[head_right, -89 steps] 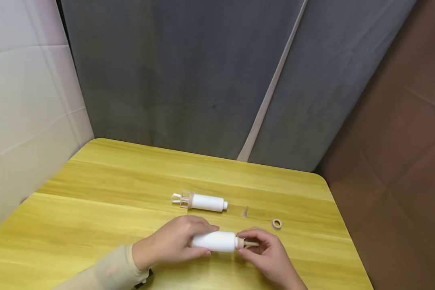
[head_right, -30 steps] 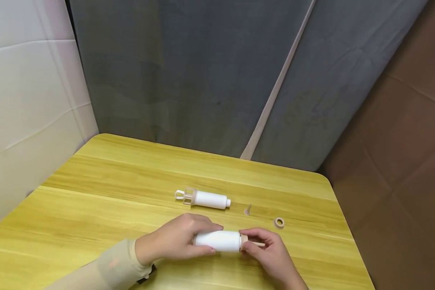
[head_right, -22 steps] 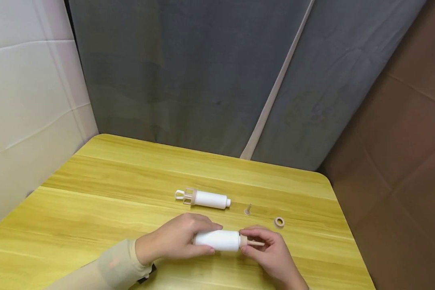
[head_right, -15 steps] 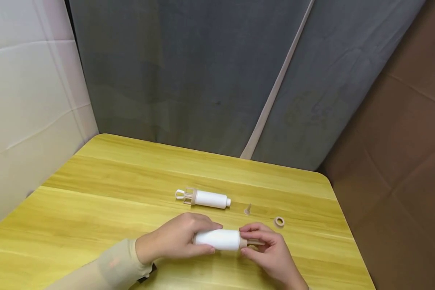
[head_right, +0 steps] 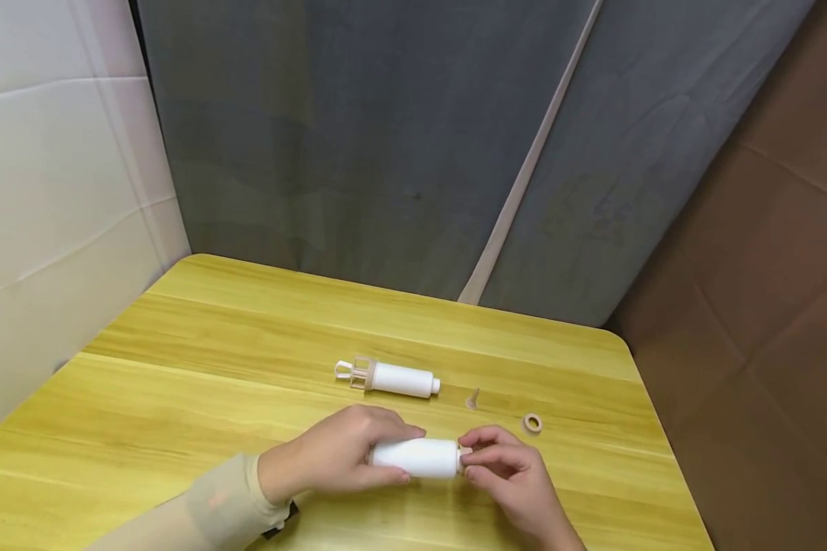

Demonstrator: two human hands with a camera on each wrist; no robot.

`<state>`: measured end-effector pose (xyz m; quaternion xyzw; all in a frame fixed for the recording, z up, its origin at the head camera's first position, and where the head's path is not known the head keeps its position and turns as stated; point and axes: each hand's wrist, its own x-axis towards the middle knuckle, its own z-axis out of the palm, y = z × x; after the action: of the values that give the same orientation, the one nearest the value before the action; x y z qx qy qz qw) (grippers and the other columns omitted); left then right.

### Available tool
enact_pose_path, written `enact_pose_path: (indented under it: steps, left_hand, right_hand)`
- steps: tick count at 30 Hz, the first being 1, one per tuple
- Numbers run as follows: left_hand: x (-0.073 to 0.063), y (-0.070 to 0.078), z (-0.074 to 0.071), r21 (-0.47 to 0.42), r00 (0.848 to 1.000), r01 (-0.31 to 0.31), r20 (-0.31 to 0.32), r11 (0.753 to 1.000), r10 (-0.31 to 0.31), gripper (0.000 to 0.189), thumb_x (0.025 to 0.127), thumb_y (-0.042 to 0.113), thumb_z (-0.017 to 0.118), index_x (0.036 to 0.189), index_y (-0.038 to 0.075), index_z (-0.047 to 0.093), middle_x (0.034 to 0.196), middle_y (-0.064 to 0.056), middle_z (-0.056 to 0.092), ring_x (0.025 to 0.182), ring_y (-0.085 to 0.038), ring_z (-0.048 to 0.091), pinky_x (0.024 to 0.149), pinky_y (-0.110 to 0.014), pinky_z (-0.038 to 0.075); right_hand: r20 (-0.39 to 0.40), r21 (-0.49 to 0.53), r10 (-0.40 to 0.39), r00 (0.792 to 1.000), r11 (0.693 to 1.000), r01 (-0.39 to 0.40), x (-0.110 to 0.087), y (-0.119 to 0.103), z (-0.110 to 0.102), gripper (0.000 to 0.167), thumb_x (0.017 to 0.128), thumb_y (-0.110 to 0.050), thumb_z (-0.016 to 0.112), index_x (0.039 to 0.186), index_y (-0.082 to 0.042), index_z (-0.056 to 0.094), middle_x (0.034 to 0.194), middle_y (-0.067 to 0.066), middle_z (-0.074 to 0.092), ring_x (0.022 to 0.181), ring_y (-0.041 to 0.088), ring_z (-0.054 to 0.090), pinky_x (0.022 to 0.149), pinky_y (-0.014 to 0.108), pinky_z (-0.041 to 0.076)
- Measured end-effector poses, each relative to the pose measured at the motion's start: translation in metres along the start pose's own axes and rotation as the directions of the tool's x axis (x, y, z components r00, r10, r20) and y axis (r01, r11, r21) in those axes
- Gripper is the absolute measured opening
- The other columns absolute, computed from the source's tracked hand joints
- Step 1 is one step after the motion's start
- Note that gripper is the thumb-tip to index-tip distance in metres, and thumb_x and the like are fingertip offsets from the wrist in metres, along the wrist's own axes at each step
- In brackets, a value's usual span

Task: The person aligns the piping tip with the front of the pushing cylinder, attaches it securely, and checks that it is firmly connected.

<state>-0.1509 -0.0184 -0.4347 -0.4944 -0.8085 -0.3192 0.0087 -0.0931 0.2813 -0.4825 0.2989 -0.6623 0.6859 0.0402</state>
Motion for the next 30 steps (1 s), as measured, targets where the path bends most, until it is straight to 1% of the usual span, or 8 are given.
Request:
enact_pose_path:
  steps: [3, 5, 9, 12, 16, 21, 24, 30]
  left_hand:
    - [-0.0008, 0.001, 0.0012, 0.01, 1.0, -0.009, -0.008, 1.0, 0.009, 0.044, 0.094, 0.034, 0.084, 0.131, 0.011, 0.076, 0.12, 0.001, 0.077, 0.108, -0.006, 0.069, 0.093, -0.022, 0.054]
    - [-0.001, 0.0019, 0.002, 0.02, 1.0, -0.017, -0.018, 1.0, 0.018, 0.045, 0.093, 0.034, 0.084, 0.131, 0.01, 0.076, 0.121, 0.0, 0.077, 0.108, -0.007, 0.069, 0.093, -0.022, 0.054]
    - [-0.0013, 0.0029, 0.0034, 0.027, 0.999, -0.03, -0.024, 0.999, 0.031, 0.045, 0.093, 0.033, 0.084, 0.131, 0.01, 0.076, 0.12, 0.0, 0.077, 0.107, -0.006, 0.069, 0.092, -0.021, 0.054]
    - [-0.0015, 0.0027, 0.0036, 0.018, 0.999, -0.03, -0.02, 0.999, 0.031, 0.044, 0.093, 0.033, 0.085, 0.13, 0.01, 0.076, 0.12, 0.001, 0.077, 0.107, -0.005, 0.069, 0.092, -0.02, 0.053]
    - [-0.0016, 0.0021, 0.0032, 0.003, 1.0, -0.013, -0.013, 1.0, 0.013, 0.044, 0.094, 0.033, 0.084, 0.13, 0.011, 0.076, 0.12, 0.001, 0.077, 0.106, -0.004, 0.068, 0.091, -0.019, 0.053]
    - [-0.0004, 0.001, 0.0028, -0.016, 1.0, -0.001, -0.009, 1.0, 0.001, 0.042, 0.095, 0.033, 0.083, 0.131, 0.013, 0.076, 0.119, 0.003, 0.076, 0.103, -0.002, 0.067, 0.088, -0.018, 0.052]
    - [0.0004, 0.0007, 0.0023, -0.025, 1.0, -0.004, -0.005, 1.0, 0.004, 0.04, 0.095, 0.033, 0.083, 0.13, 0.013, 0.076, 0.119, 0.004, 0.076, 0.103, -0.001, 0.067, 0.088, -0.018, 0.052]
    - [0.0006, -0.0008, 0.0005, -0.017, 1.0, 0.0, 0.002, 1.0, 0.0, 0.041, 0.095, 0.033, 0.083, 0.13, 0.012, 0.077, 0.119, 0.003, 0.077, 0.105, -0.002, 0.067, 0.09, -0.019, 0.052]
  right_hand:
    - [-0.083, -0.056, 0.098, 0.992, 0.993, -0.103, -0.0006, -0.0039, 0.0011, 0.034, 0.093, 0.021, 0.067, 0.123, 0.008, 0.074, 0.126, 0.004, 0.073, 0.112, 0.016, 0.071, 0.083, 0.037, 0.063]
    - [-0.114, -0.051, 0.158, 0.981, 0.985, -0.165, -0.0004, -0.0059, 0.0015, 0.037, 0.094, 0.019, 0.068, 0.129, 0.008, 0.071, 0.124, 0.003, 0.074, 0.108, 0.016, 0.073, 0.081, 0.038, 0.064]
    - [-0.083, -0.007, 0.218, 0.972, 0.976, -0.219, -0.0009, -0.0057, 0.0005, 0.034, 0.096, 0.016, 0.067, 0.129, 0.007, 0.07, 0.122, 0.003, 0.075, 0.101, 0.016, 0.074, 0.078, 0.037, 0.064]
    - [-0.062, -0.022, 0.209, 0.976, 0.977, -0.211, -0.0024, -0.0048, 0.0002, 0.033, 0.093, 0.017, 0.07, 0.124, 0.004, 0.074, 0.124, 0.003, 0.074, 0.106, 0.016, 0.074, 0.081, 0.038, 0.064]
    - [-0.06, -0.017, 0.153, 0.986, 0.988, -0.155, -0.0029, -0.0029, -0.0004, 0.038, 0.088, 0.021, 0.073, 0.121, 0.004, 0.076, 0.127, 0.007, 0.071, 0.115, 0.019, 0.072, 0.088, 0.04, 0.061]
    - [-0.032, 0.053, 0.089, 0.996, 0.995, -0.087, -0.0017, 0.0, -0.0022, 0.038, 0.085, 0.024, 0.072, 0.117, 0.003, 0.077, 0.126, 0.005, 0.069, 0.116, 0.017, 0.07, 0.092, 0.035, 0.06]
    - [-0.016, 0.07, 0.052, 0.998, 0.996, -0.051, -0.0012, 0.0016, -0.0032, 0.04, 0.085, 0.027, 0.071, 0.116, 0.003, 0.077, 0.125, 0.005, 0.067, 0.116, 0.016, 0.068, 0.093, 0.034, 0.059]
    - [-0.015, 0.074, 0.033, 0.999, 0.997, -0.032, -0.0017, 0.0025, -0.0046, 0.043, 0.084, 0.029, 0.069, 0.119, 0.006, 0.075, 0.124, 0.005, 0.065, 0.114, 0.016, 0.067, 0.093, 0.035, 0.06]
